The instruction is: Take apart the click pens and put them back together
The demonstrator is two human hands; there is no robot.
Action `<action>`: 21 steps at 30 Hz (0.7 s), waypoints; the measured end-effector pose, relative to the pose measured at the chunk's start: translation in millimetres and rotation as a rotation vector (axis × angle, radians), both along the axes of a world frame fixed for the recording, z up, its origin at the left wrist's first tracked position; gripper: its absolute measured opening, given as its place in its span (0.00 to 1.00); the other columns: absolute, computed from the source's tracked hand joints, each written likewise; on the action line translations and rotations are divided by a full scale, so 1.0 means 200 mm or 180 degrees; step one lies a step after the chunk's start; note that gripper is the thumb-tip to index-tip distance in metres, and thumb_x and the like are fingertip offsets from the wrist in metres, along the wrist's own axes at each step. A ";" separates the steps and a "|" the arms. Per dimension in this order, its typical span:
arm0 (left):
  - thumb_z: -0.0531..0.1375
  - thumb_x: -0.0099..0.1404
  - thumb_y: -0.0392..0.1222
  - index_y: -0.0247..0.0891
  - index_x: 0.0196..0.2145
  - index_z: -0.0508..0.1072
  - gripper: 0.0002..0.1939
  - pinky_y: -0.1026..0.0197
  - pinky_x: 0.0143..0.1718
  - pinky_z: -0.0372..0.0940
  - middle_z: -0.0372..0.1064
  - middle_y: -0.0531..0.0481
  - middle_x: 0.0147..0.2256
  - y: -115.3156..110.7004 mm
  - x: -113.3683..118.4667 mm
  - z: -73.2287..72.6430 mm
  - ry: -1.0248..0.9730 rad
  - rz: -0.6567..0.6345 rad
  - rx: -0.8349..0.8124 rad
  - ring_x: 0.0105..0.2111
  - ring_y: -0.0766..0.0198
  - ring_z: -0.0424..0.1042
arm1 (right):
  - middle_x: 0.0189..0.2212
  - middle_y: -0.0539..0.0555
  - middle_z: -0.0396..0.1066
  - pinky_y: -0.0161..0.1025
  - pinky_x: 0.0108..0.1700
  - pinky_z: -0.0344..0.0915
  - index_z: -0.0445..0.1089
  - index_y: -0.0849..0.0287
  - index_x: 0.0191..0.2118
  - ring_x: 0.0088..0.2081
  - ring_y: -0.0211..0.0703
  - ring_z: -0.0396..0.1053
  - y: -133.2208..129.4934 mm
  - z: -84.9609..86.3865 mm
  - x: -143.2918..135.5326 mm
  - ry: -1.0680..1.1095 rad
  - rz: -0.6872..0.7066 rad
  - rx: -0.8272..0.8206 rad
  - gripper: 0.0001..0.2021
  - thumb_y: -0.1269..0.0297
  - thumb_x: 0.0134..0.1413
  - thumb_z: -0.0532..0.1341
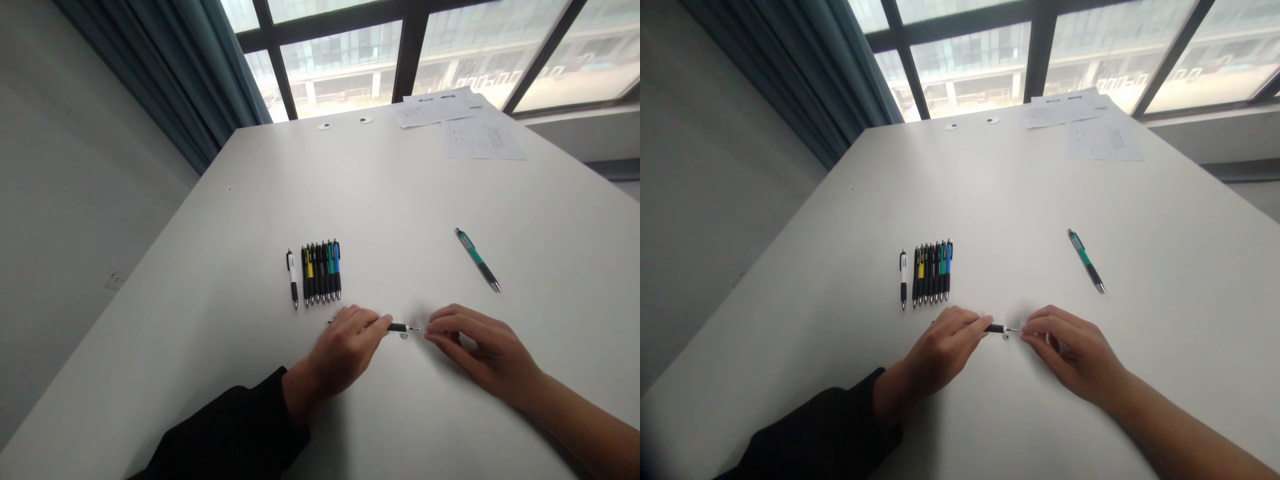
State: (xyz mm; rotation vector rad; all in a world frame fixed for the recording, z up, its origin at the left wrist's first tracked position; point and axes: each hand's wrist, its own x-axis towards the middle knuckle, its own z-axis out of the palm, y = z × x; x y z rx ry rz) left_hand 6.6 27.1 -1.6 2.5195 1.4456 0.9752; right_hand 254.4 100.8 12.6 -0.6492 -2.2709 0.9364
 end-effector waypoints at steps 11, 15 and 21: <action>0.56 0.74 0.33 0.30 0.50 0.74 0.11 0.58 0.38 0.70 0.76 0.44 0.36 0.00 0.03 0.00 0.0073 -0.0061 0.0102 0.35 0.61 0.73 | 0.37 0.55 0.76 0.35 0.32 0.70 0.72 0.54 0.45 0.33 0.39 0.74 -0.01 -0.02 -0.02 -0.0068 0.0097 -0.0056 0.09 0.74 0.64 0.60; 0.55 0.74 0.33 0.30 0.50 0.74 0.11 0.58 0.38 0.70 0.76 0.44 0.36 0.00 0.04 0.00 0.0071 -0.0057 0.0091 0.34 0.62 0.72 | 0.37 0.54 0.77 0.35 0.35 0.71 0.72 0.54 0.44 0.34 0.40 0.75 -0.02 -0.02 -0.03 -0.0011 0.0099 -0.0018 0.08 0.74 0.64 0.60; 0.56 0.74 0.35 0.30 0.50 0.74 0.11 0.59 0.39 0.71 0.75 0.43 0.37 0.00 0.03 0.00 0.0018 -0.0008 -0.0019 0.37 0.61 0.73 | 0.33 0.52 0.74 0.33 0.27 0.68 0.69 0.55 0.51 0.26 0.36 0.70 -0.03 -0.03 -0.02 -0.0126 -0.0059 -0.0167 0.14 0.68 0.61 0.65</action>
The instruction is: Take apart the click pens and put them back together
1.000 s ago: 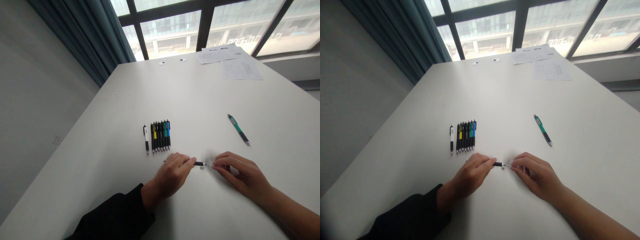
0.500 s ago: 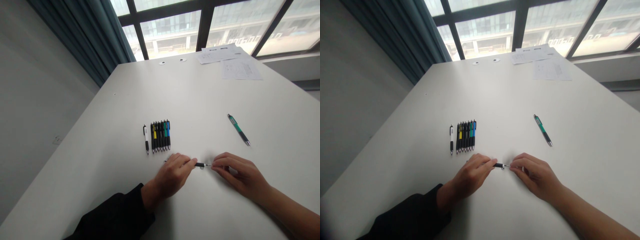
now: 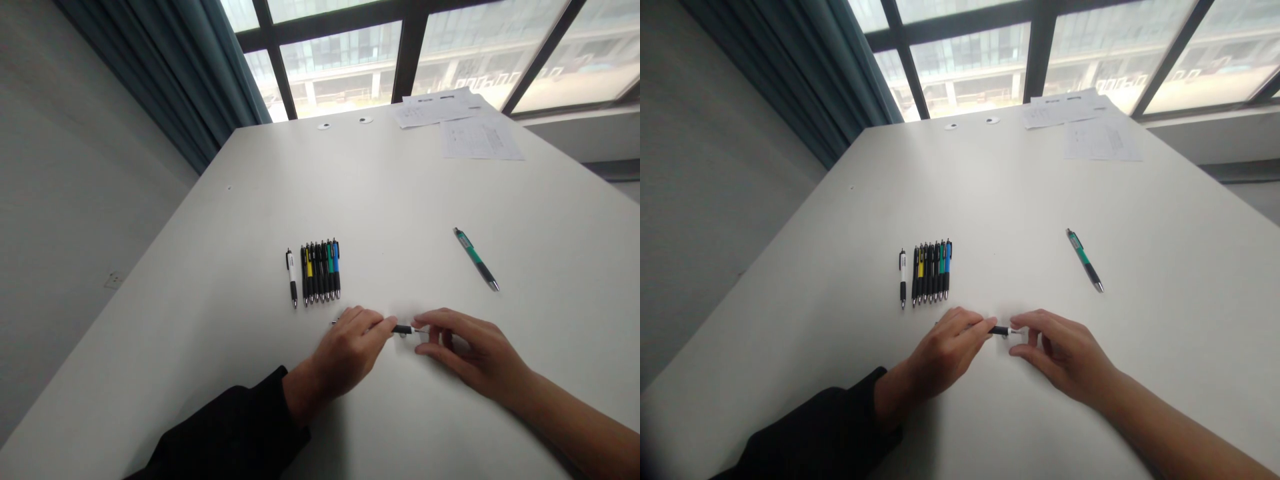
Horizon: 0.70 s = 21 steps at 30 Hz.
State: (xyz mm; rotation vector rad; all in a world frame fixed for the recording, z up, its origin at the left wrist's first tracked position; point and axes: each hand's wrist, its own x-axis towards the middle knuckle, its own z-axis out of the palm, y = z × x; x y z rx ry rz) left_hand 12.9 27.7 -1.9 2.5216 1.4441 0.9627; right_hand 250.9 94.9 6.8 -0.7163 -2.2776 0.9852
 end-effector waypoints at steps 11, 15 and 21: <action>0.55 0.74 0.34 0.31 0.50 0.73 0.10 0.59 0.39 0.71 0.75 0.44 0.36 0.00 0.01 0.01 -0.0006 -0.0003 0.0066 0.36 0.62 0.73 | 0.36 0.55 0.75 0.36 0.33 0.69 0.71 0.54 0.46 0.31 0.39 0.72 0.01 0.02 -0.02 0.0087 0.0133 0.0103 0.08 0.73 0.64 0.61; 0.56 0.74 0.34 0.31 0.50 0.73 0.10 0.59 0.39 0.71 0.75 0.44 0.37 0.00 0.00 0.01 -0.0030 0.0002 0.0052 0.36 0.62 0.73 | 0.36 0.55 0.74 0.34 0.27 0.66 0.70 0.55 0.50 0.27 0.37 0.68 0.00 0.02 -0.01 0.0081 0.0022 0.0045 0.11 0.69 0.63 0.63; 0.55 0.75 0.35 0.32 0.50 0.73 0.11 0.59 0.38 0.71 0.75 0.44 0.36 0.00 0.00 0.01 -0.0022 -0.0010 -0.0007 0.35 0.62 0.73 | 0.34 0.55 0.75 0.36 0.29 0.66 0.70 0.55 0.45 0.28 0.39 0.70 0.00 0.02 -0.02 -0.0019 0.0067 0.0035 0.07 0.71 0.65 0.59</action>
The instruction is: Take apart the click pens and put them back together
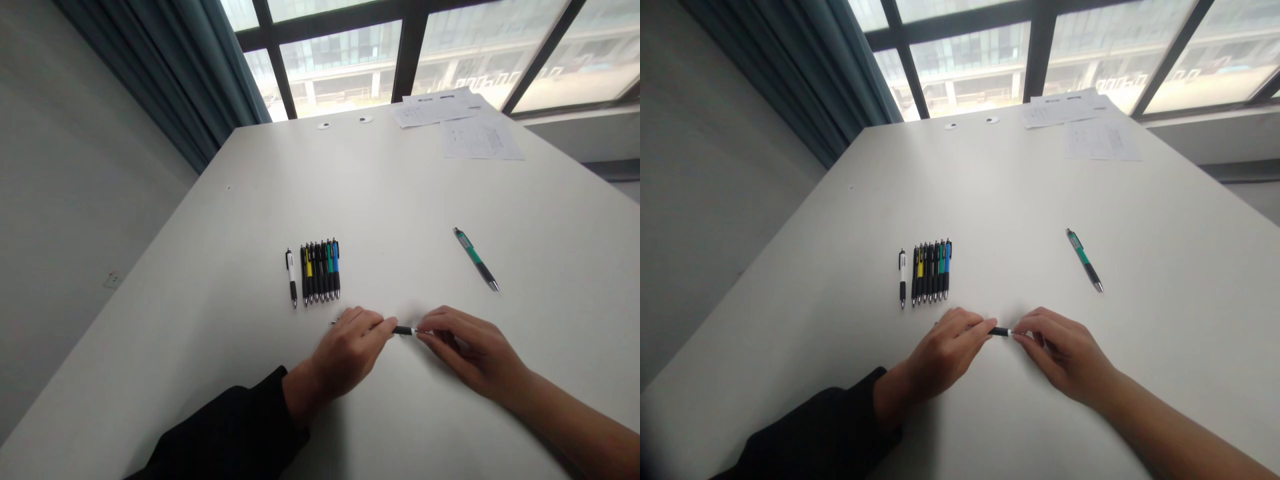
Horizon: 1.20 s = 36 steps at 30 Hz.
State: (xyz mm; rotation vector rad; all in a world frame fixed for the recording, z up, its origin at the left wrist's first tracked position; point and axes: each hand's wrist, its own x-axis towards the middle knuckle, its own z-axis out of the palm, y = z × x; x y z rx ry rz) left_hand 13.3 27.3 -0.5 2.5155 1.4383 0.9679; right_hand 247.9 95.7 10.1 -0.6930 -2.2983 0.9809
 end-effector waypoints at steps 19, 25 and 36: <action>0.57 0.73 0.34 0.31 0.50 0.73 0.10 0.58 0.40 0.72 0.75 0.43 0.37 0.01 -0.03 -0.01 -0.0090 0.0090 0.0031 0.37 0.60 0.73 | 0.36 0.53 0.75 0.33 0.25 0.67 0.68 0.56 0.53 0.25 0.36 0.67 0.01 -0.03 0.00 -0.0167 -0.0261 -0.0189 0.15 0.63 0.62 0.65; 0.58 0.72 0.33 0.31 0.51 0.72 0.11 0.57 0.40 0.72 0.74 0.43 0.38 0.00 -0.04 -0.02 -0.0115 0.0171 0.0070 0.38 0.60 0.72 | 0.33 0.53 0.72 0.36 0.30 0.67 0.72 0.56 0.45 0.27 0.38 0.69 -0.02 -0.05 -0.05 -0.0551 -0.0203 0.0126 0.10 0.59 0.62 0.65; 0.59 0.71 0.32 0.30 0.49 0.73 0.10 0.56 0.40 0.71 0.74 0.44 0.38 0.01 -0.05 -0.03 -0.0152 0.0200 -0.0083 0.38 0.59 0.71 | 0.22 0.47 0.63 0.34 0.24 0.58 0.67 0.57 0.34 0.23 0.37 0.60 0.01 -0.01 0.00 -0.0265 -0.0670 -0.0775 0.03 0.67 0.60 0.61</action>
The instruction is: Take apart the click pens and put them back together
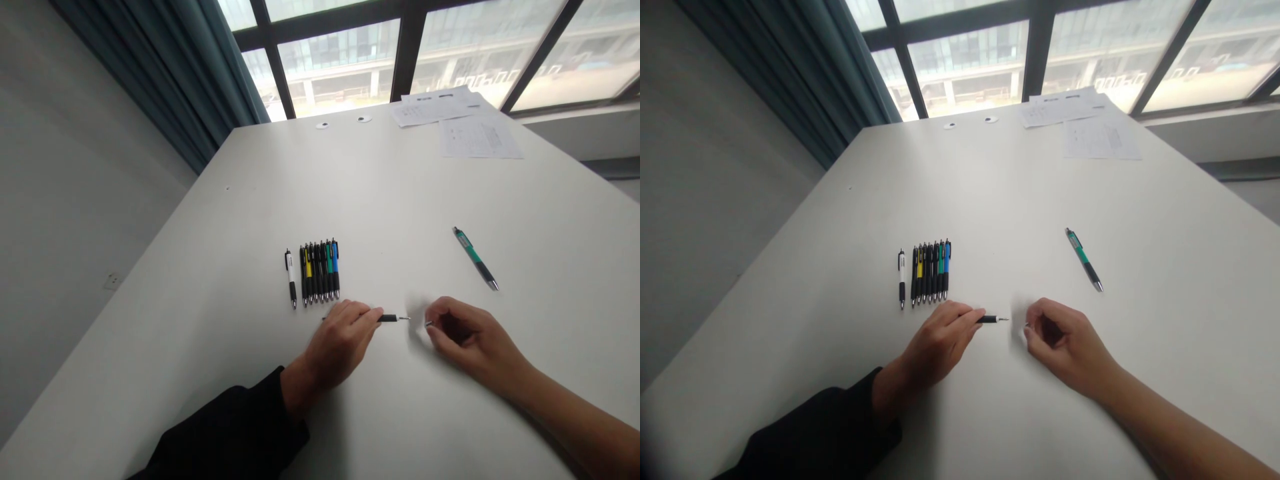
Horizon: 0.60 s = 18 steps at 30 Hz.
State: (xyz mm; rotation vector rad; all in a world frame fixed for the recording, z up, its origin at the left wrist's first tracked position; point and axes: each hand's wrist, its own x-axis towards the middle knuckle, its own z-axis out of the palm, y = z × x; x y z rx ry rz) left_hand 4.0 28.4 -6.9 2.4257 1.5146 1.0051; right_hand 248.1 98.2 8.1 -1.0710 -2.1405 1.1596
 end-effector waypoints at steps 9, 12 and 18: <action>0.59 0.71 0.33 0.30 0.50 0.73 0.11 0.57 0.41 0.71 0.74 0.43 0.38 -0.01 0.00 -0.01 -0.0043 -0.0089 -0.0096 0.39 0.59 0.72 | 0.25 0.48 0.65 0.34 0.25 0.61 0.69 0.56 0.36 0.25 0.37 0.63 0.01 0.01 0.01 0.0439 -0.0153 -0.0495 0.03 0.65 0.59 0.63; 0.59 0.71 0.33 0.31 0.50 0.73 0.11 0.57 0.41 0.71 0.74 0.43 0.38 -0.01 0.00 -0.01 -0.0042 -0.0100 -0.0096 0.38 0.59 0.72 | 0.26 0.51 0.70 0.35 0.28 0.64 0.74 0.56 0.38 0.27 0.40 0.67 0.01 -0.01 0.01 0.0488 -0.0053 -0.0431 0.04 0.63 0.60 0.64; 0.59 0.71 0.33 0.31 0.51 0.73 0.11 0.56 0.41 0.72 0.75 0.43 0.39 0.00 0.00 -0.01 -0.0039 -0.0123 -0.0041 0.39 0.59 0.72 | 0.37 0.55 0.77 0.37 0.35 0.69 0.79 0.54 0.37 0.35 0.43 0.74 0.03 0.00 0.01 0.0663 0.0133 -0.0051 0.02 0.64 0.59 0.68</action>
